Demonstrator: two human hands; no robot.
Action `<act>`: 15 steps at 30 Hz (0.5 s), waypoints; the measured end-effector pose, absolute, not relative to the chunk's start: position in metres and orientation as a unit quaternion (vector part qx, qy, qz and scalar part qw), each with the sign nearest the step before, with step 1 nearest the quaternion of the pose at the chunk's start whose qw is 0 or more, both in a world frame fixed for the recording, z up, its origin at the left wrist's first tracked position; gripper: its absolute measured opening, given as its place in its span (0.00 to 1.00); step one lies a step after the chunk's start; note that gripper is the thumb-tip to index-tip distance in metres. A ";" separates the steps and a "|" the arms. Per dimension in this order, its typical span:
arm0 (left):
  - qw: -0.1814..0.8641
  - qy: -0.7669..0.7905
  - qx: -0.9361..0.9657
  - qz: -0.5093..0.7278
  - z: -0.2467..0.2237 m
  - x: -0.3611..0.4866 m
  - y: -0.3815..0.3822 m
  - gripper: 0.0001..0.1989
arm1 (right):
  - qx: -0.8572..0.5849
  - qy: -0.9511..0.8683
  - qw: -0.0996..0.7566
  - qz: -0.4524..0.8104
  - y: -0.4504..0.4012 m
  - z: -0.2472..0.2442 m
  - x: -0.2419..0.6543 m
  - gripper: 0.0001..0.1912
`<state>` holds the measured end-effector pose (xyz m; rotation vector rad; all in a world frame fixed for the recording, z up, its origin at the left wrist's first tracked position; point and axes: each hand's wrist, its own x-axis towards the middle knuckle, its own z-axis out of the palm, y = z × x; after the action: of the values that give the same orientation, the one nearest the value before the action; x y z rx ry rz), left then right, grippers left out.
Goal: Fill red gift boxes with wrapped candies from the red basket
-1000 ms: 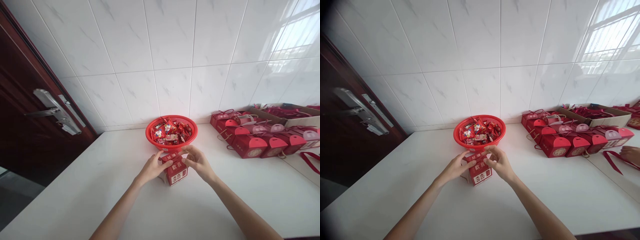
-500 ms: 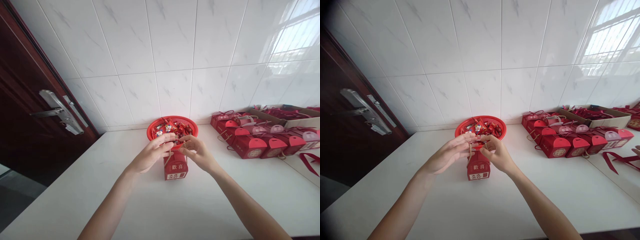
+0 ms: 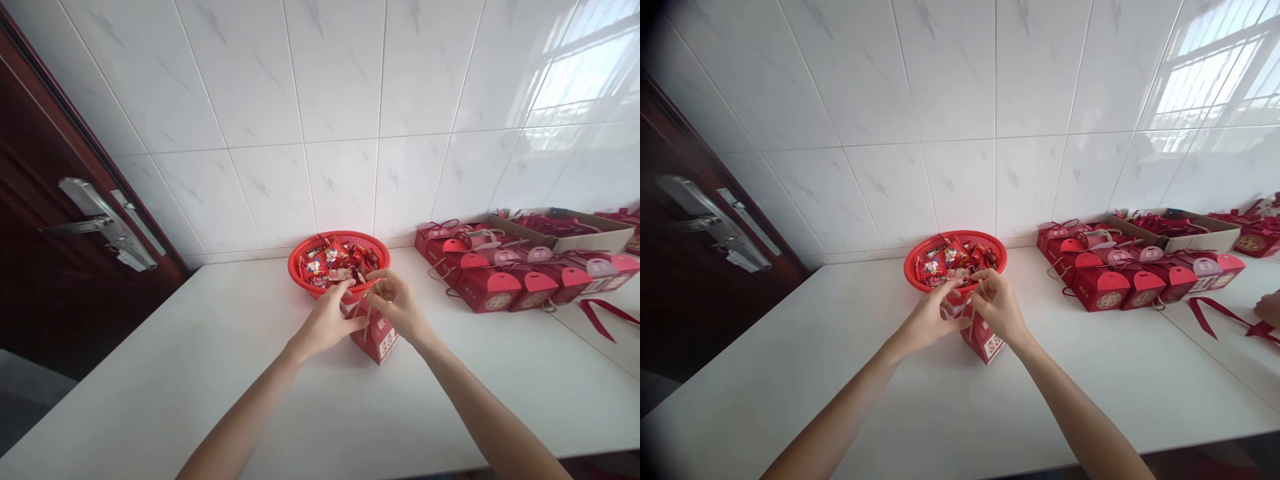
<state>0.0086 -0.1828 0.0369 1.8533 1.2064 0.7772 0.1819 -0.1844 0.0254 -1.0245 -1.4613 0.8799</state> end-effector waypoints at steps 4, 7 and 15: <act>0.301 0.505 0.758 0.281 0.005 0.016 -0.180 0.17 | -0.438 -0.594 0.543 0.401 -0.186 0.020 0.186 0.14; 0.259 0.486 0.781 0.294 -0.006 0.024 -0.179 0.09 | -0.446 -0.575 0.545 0.418 -0.188 0.023 0.188 0.14; 0.304 0.478 0.769 0.296 -0.004 0.036 -0.184 0.12 | -0.436 -0.559 0.535 0.459 -0.190 0.022 0.194 0.15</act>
<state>0.0362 -0.1841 -0.0042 2.0383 1.2654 0.7853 0.1940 -0.1900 0.0218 -1.0392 -1.3309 1.0943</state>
